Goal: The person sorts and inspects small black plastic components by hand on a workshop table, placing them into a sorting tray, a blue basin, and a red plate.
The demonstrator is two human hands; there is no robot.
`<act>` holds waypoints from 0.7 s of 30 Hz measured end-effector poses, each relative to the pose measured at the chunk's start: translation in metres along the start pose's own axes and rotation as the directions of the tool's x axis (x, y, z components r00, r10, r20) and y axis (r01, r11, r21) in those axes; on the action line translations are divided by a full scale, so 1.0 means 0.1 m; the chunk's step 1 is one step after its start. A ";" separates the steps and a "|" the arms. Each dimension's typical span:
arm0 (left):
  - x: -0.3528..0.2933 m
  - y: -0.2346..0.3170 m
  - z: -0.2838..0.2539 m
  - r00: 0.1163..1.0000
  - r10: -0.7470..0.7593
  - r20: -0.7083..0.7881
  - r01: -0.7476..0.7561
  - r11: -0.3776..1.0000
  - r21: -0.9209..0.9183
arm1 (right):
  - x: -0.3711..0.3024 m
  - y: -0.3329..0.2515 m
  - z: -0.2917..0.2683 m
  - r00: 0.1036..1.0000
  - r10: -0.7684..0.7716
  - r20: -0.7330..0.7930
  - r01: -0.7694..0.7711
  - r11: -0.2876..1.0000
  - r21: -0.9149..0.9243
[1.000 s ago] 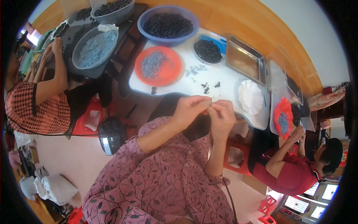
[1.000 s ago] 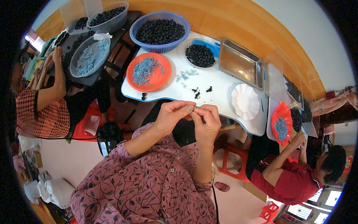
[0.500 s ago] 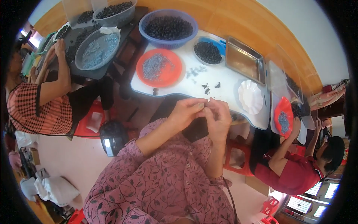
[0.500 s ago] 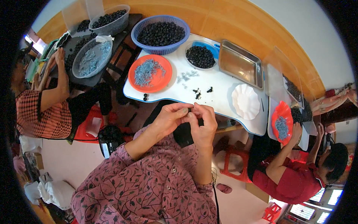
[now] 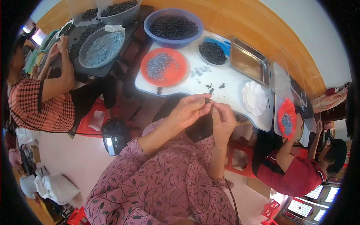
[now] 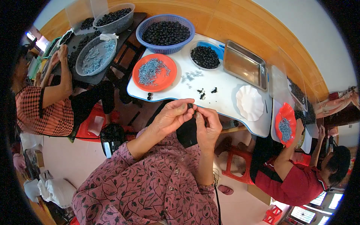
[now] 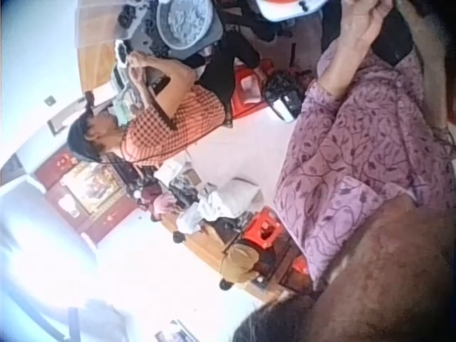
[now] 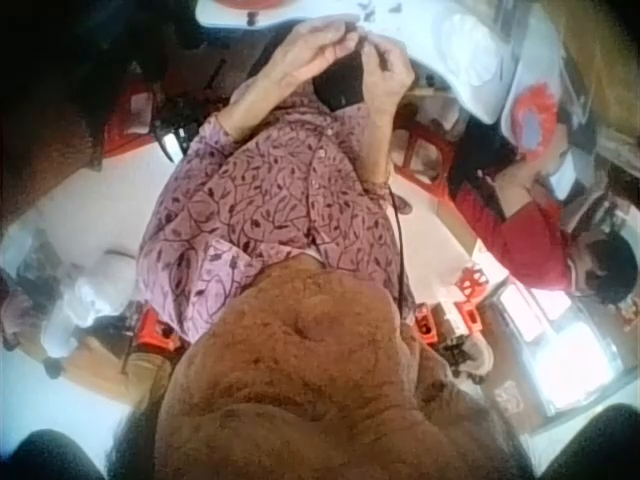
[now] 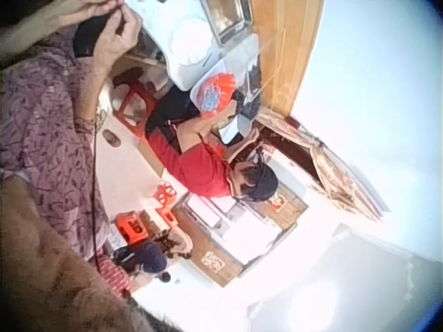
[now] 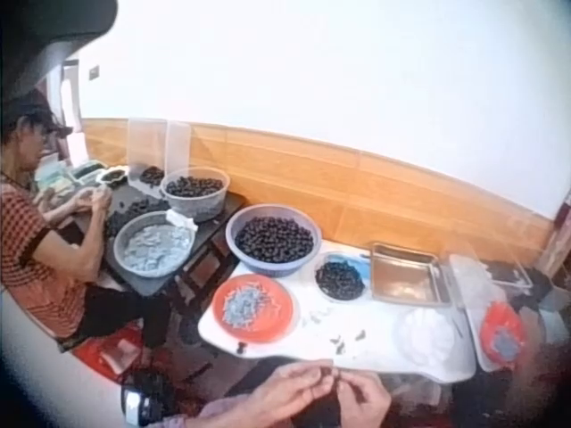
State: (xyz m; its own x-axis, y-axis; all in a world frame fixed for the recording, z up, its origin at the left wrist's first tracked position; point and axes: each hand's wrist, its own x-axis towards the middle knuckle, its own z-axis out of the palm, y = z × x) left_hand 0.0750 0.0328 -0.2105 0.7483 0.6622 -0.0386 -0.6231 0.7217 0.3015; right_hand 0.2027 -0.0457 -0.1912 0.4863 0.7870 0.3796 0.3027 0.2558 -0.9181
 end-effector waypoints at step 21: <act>0.01 0.15 -0.11 1.000 0.027 0.016 -0.028 0.999 0.033 | -0.04 0.03 0.05 0.997 0.074 0.019 -0.075 0.996 0.052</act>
State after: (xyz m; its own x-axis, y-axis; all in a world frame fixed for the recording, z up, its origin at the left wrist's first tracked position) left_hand 0.0643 0.0462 -0.2167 0.7345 0.6784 -0.0153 -0.6357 0.6959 0.3340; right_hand 0.1972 -0.0448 -0.1956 0.4913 0.8144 0.3087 0.2226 0.2252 -0.9485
